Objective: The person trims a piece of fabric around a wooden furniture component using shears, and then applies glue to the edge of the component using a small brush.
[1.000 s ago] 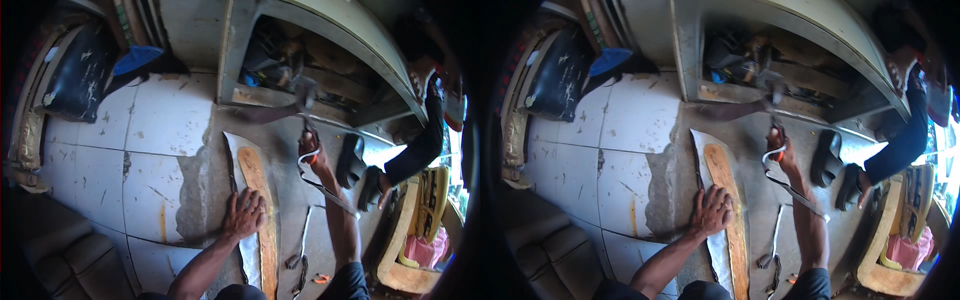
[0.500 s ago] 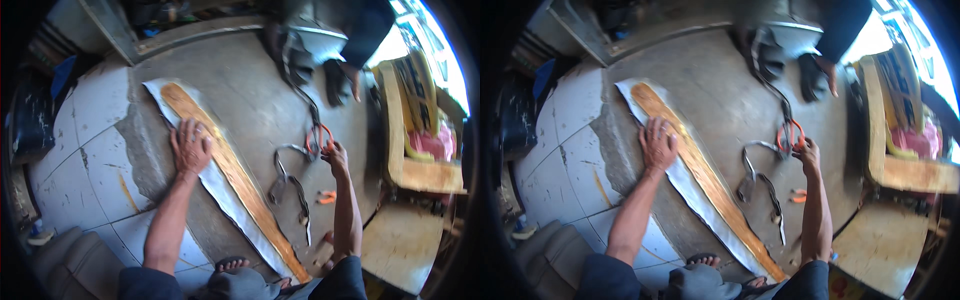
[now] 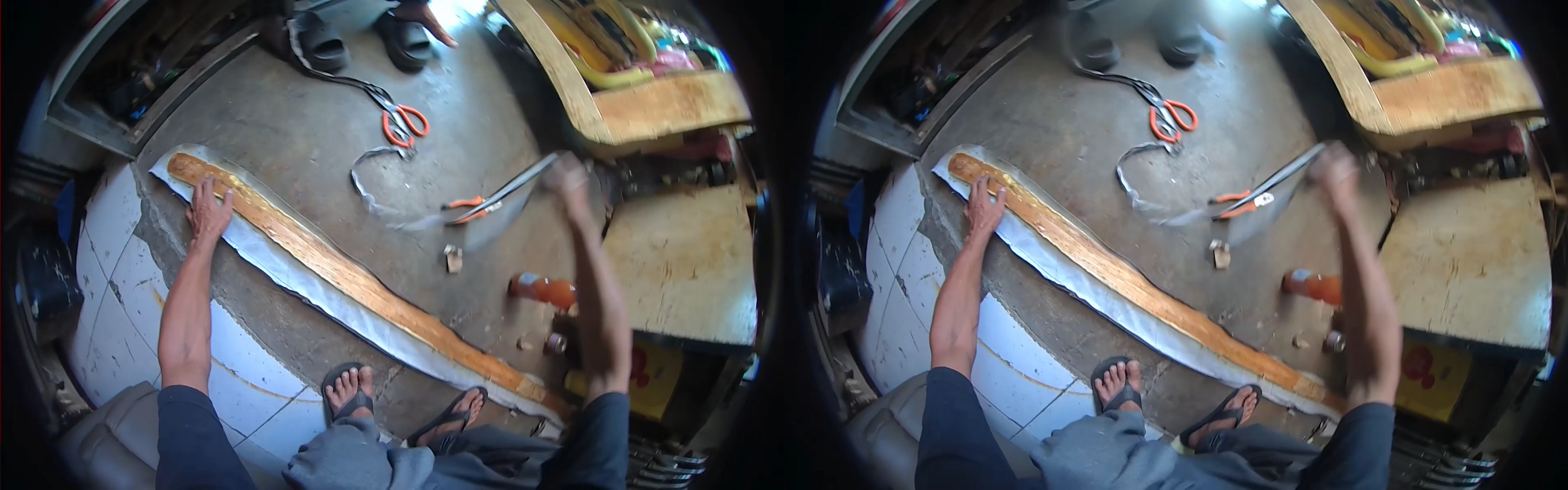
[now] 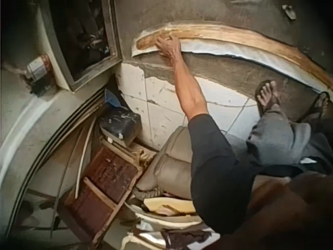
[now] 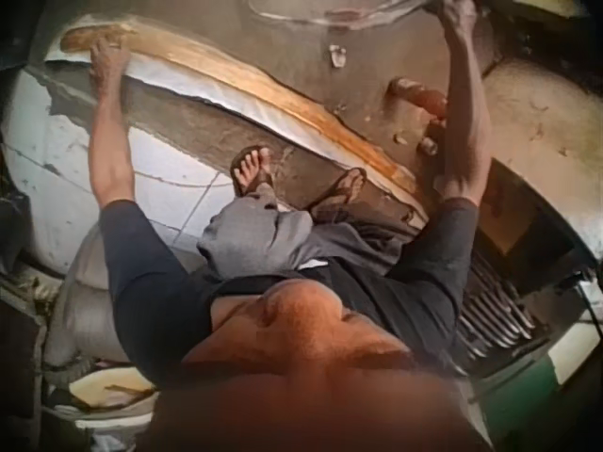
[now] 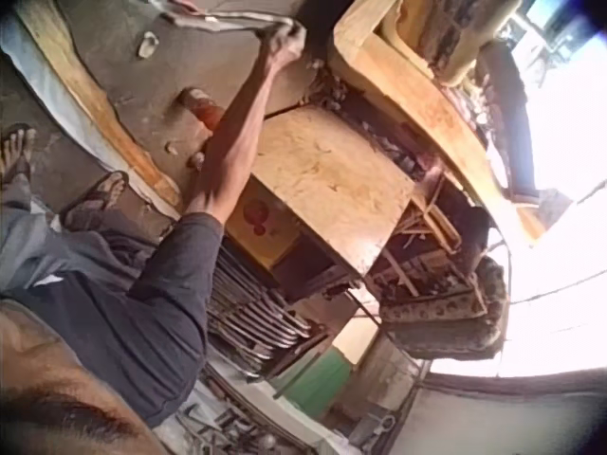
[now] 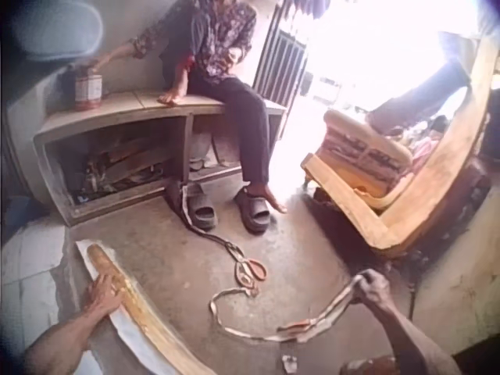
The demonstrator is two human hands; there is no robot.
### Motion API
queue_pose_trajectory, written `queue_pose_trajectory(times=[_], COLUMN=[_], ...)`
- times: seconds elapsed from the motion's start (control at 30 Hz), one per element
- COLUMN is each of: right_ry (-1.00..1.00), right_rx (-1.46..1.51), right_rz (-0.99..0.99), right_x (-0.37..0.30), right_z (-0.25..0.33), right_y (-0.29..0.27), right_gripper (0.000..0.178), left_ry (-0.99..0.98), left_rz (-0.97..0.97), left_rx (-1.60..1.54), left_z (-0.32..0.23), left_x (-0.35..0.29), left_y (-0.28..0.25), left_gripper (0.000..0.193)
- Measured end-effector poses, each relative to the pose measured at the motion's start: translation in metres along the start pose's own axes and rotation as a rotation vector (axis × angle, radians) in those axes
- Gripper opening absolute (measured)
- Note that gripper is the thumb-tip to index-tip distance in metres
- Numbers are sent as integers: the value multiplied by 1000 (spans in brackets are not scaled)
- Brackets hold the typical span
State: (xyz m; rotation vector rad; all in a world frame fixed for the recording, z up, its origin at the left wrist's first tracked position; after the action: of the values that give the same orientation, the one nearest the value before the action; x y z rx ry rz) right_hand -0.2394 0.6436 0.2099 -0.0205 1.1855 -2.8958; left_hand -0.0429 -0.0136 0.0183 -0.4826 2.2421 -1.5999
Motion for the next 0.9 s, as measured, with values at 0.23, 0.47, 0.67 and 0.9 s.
queue_pose_trajectory(times=[0.23,0.47,0.67,0.9], right_ry=[-668,-14,76,-96], right_rx=[-742,-418,-345,-359], right_rz=[-428,668,306,318], right_x=[-57,-314,-395,-386], right_z=[129,6,-99,-120], right_y=[-97,-17,27,84], right_gripper=[41,35,40,30], left_ry=[86,-38,476,1233], left_rz=[-319,-412,-148,229], left_rx=[-272,-16,-499,-343], left_z=[55,30,-191,-328], left_x=[31,7,-140,-323], left_y=[11,24,20,91], left_gripper=[58,50,25,31])
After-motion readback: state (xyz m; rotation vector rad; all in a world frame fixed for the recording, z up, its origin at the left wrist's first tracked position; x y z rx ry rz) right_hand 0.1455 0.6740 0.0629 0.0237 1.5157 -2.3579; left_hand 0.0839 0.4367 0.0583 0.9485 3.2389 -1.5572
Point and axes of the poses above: each hand's wrist, its own x-axis towards the middle knuckle, its own y-axis out of the palm, z = x × y, the point moved 2 cm from there along x, towards the middle knuckle, and after that the axes turned 3 degrees about y, right-handed, at the moved point
